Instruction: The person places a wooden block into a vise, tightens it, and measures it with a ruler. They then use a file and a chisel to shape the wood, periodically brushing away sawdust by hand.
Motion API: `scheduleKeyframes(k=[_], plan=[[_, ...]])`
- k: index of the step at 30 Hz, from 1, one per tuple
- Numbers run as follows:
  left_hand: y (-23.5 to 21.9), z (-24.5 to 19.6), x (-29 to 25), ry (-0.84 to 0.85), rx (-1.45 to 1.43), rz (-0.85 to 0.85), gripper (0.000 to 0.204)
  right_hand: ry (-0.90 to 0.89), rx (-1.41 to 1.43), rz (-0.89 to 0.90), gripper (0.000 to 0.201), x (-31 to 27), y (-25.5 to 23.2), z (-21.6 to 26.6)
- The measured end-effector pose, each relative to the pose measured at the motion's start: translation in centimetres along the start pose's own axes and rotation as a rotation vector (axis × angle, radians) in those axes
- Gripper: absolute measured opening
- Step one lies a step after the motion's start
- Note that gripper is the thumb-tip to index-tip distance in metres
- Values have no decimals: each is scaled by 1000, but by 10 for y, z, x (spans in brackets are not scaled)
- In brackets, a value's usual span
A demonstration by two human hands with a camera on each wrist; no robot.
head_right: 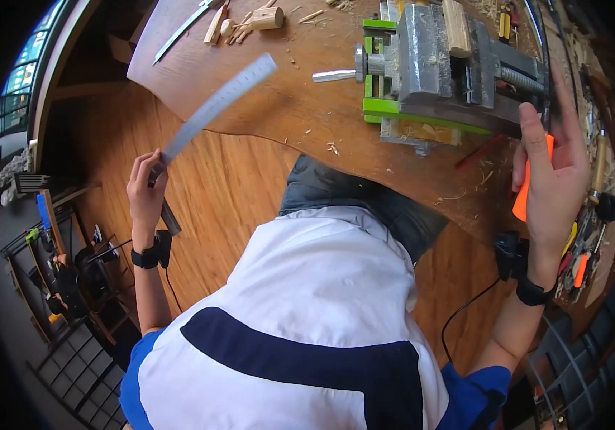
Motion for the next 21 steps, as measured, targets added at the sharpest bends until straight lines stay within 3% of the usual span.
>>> scheduleKeyframes(k=[3,7,14,15,18,21], plan=[[-3,-3,17,-80,-3,-176,28,23,40,32,50,2,-6,-4],[29,-20,71,-150,2,-248,24,3,3,36,50,-4,-8,-3],[83,-48,135,-50,66,-136,32,143,16,-34,51,-28,-24,-8],[83,-55,138,-122,55,-85,34,161,26,-25,51,-31,-26,-5],[72,-96,141,39,47,-168,35,202,77,-35,50,-39,-32,2],[64,-159,157,444,-194,-140,69,226,69,19,50,-41,-39,4]])
Point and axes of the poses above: each hand's wrist, its own x-axis towards the middle knuckle, its own y-axis out of the palm, z = x × y, the point moved 4 cm from there along x, towards the middle knuckle, and after that the axes turned 11 degrees about -z, right-handed, at the moved point
